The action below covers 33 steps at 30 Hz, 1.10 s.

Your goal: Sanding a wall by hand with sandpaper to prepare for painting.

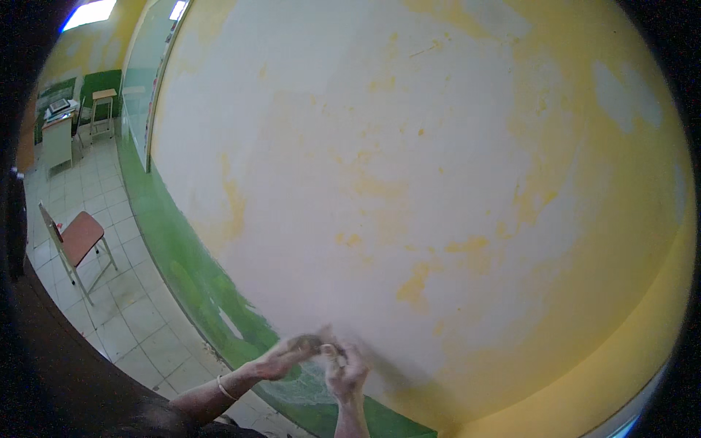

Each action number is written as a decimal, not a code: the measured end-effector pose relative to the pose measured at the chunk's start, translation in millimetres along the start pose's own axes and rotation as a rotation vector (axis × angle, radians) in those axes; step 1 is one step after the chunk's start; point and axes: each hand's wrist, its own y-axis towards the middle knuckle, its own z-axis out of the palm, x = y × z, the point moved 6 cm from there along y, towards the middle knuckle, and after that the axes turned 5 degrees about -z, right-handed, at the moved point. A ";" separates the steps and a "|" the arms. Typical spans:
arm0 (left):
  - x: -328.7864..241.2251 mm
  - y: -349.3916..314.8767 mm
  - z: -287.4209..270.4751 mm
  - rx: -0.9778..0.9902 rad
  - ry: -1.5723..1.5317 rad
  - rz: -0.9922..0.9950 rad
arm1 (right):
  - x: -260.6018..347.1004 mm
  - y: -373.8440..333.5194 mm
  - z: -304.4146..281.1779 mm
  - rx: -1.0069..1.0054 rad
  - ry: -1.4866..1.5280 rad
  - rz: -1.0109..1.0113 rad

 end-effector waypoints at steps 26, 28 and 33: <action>-118.8 112.7 -69.6 -1.208 1.008 0.607 | 50.3 47.9 -159.1 -0.367 -0.818 -0.870; -45.8 119.3 -54.7 -1.232 0.956 0.470 | 48.0 49.1 -158.3 -0.370 -0.755 -0.896; -106.7 134.9 43.3 -1.055 1.125 0.755 | 55.4 49.5 -159.6 -0.392 -0.745 -0.915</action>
